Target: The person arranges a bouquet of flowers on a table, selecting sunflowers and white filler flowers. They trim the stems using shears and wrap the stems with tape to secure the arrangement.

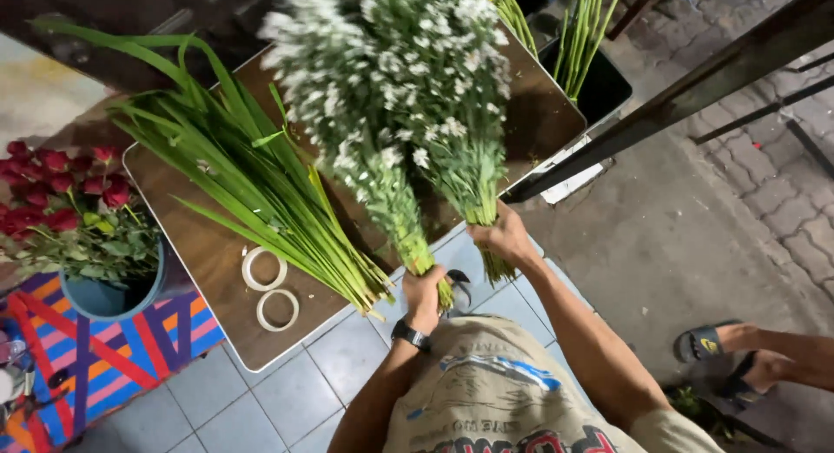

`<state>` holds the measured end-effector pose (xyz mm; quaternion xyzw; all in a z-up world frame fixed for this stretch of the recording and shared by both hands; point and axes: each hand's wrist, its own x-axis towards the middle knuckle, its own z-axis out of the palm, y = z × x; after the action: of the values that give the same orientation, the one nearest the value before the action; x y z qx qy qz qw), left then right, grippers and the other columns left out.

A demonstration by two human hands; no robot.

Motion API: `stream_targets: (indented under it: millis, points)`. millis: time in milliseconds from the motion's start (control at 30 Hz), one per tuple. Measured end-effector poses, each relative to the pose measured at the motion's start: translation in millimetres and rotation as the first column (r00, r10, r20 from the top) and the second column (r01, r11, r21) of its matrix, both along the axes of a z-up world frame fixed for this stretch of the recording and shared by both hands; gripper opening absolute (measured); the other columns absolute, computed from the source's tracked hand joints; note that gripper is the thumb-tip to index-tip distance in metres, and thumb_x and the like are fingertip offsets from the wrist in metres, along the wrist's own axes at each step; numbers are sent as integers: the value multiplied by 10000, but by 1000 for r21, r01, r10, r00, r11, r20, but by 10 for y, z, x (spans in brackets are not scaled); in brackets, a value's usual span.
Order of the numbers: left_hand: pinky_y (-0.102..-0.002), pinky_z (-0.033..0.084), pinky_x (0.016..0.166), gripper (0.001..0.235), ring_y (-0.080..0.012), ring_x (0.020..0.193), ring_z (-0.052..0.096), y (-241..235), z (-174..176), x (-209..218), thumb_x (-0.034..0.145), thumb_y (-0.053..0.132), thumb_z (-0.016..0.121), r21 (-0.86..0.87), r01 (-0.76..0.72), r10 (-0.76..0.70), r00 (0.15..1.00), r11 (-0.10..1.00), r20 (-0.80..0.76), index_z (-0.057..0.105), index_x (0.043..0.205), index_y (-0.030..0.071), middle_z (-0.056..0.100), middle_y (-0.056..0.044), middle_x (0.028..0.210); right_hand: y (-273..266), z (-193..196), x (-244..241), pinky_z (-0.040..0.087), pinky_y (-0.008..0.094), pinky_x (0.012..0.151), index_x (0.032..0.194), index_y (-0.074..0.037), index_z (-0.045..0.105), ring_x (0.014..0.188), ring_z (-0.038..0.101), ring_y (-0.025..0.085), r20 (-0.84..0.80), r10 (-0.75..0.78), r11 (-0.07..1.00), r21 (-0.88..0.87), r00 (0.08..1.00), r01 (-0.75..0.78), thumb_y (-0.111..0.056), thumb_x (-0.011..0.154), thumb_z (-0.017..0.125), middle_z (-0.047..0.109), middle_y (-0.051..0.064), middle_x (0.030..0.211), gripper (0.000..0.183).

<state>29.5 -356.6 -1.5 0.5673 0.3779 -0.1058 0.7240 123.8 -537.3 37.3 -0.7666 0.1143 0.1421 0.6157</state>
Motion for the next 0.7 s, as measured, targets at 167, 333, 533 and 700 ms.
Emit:
stream_targets:
  millis: [167,333,533,700]
  points:
    - [-433,467,872,606,-331,1028,572,26,565,215,851,282,786,29,148,-148,989,989,-1,527,1269,-72,599,-227,1134,-100,-316,699,489,557,884,926,-8,656,888,643,446,239,210,962,-223,948,-157,-369,716,891,645,255,880,479]
    - [-612,350,1142,1295,-489,1398,441,479,340,223,798,1026,328,236,829,-743,559,507,-367,467,1428,-97,475,-361,1454,-268,-437,724,390,583,1133,1088,86,687,1086,670,494,346,495,778,-585,797,-230,-332,877,786,685,316,1196,478]
    - [-454,497,770,255,-338,825,683,562,1246,214,786,261,759,480,687,-754,652,545,-77,574,844,96,673,-144,795,-361,-704,-244,544,527,953,1353,-161,634,1095,681,414,290,394,732,-672,872,-107,-265,718,860,643,160,1222,682]
    - [-243,464,587,506,-152,523,482,527,1556,414,979,327,694,609,427,-739,473,668,479,351,642,169,499,1,529,-693,-1833,-1357,584,492,898,1184,-168,761,1093,703,373,4,-281,879,-400,960,259,-155,960,670,695,140,1118,242]
